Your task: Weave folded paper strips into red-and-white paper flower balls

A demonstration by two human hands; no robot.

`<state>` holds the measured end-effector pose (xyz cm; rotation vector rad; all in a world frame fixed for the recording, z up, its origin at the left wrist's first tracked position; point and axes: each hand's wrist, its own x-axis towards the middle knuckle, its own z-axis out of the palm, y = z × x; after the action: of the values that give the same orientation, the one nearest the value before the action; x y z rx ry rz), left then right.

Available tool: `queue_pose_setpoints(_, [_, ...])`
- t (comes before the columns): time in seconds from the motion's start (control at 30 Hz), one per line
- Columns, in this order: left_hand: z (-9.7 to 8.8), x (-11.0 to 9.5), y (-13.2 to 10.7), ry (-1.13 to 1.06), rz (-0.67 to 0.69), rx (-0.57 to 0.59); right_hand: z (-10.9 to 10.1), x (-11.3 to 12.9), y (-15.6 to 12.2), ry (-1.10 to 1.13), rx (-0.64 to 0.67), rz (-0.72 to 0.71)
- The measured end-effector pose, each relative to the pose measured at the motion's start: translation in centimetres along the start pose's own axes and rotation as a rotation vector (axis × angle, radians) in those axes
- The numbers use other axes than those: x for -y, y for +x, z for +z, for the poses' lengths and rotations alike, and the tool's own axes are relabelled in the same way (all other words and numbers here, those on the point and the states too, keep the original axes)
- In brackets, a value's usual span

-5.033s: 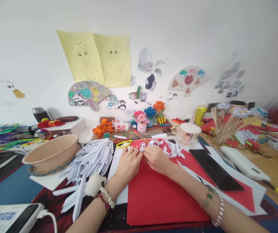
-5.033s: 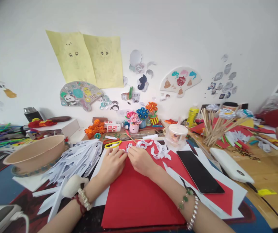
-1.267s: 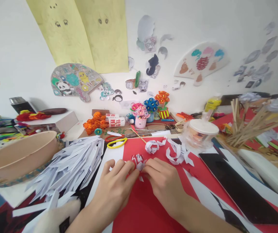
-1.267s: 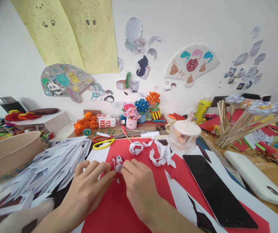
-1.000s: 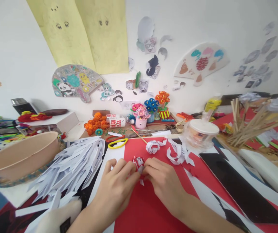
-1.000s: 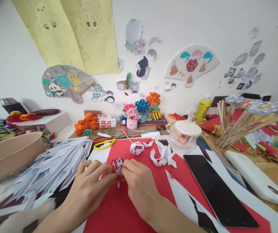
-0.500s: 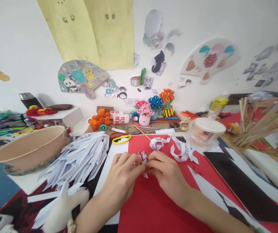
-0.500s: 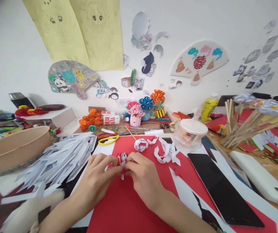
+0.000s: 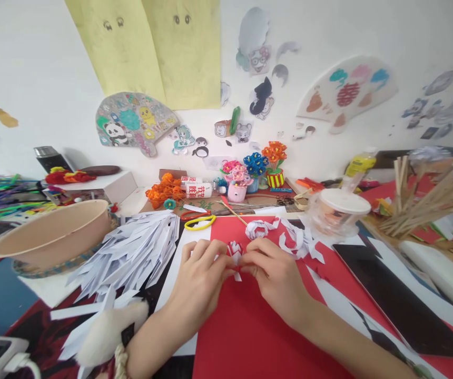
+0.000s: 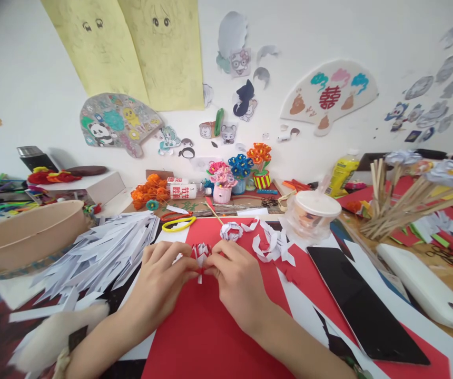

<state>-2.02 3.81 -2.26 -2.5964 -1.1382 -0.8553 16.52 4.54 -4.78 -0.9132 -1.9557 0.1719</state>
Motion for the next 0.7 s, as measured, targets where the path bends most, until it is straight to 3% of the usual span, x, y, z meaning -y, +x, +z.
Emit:
queue_pose_setpoints(0.2, [0.0,-0.4,-0.2,0.196,0.085,0.006,0.1,0.1,-0.1,-0.051,-0.017,0.0])
queue_pose_setpoints(0.4, [-0.5,-0.7,0.2,-0.076,-0.076,-0.011,-0.4,0.4,0.3,0.016,0.01,0.036])
queue_pose_setpoints(0.57, [-0.5,-0.6,0.3,-0.236,-0.107,0.037,-0.7,-0.2,0.9,0.169,-0.059,0.288])
queue_pose_setpoints(0.7, [-0.6,-1.0,0.1,-0.268,-0.091,0.029,-0.2,-0.6,1.0,0.468,0.191,0.445])
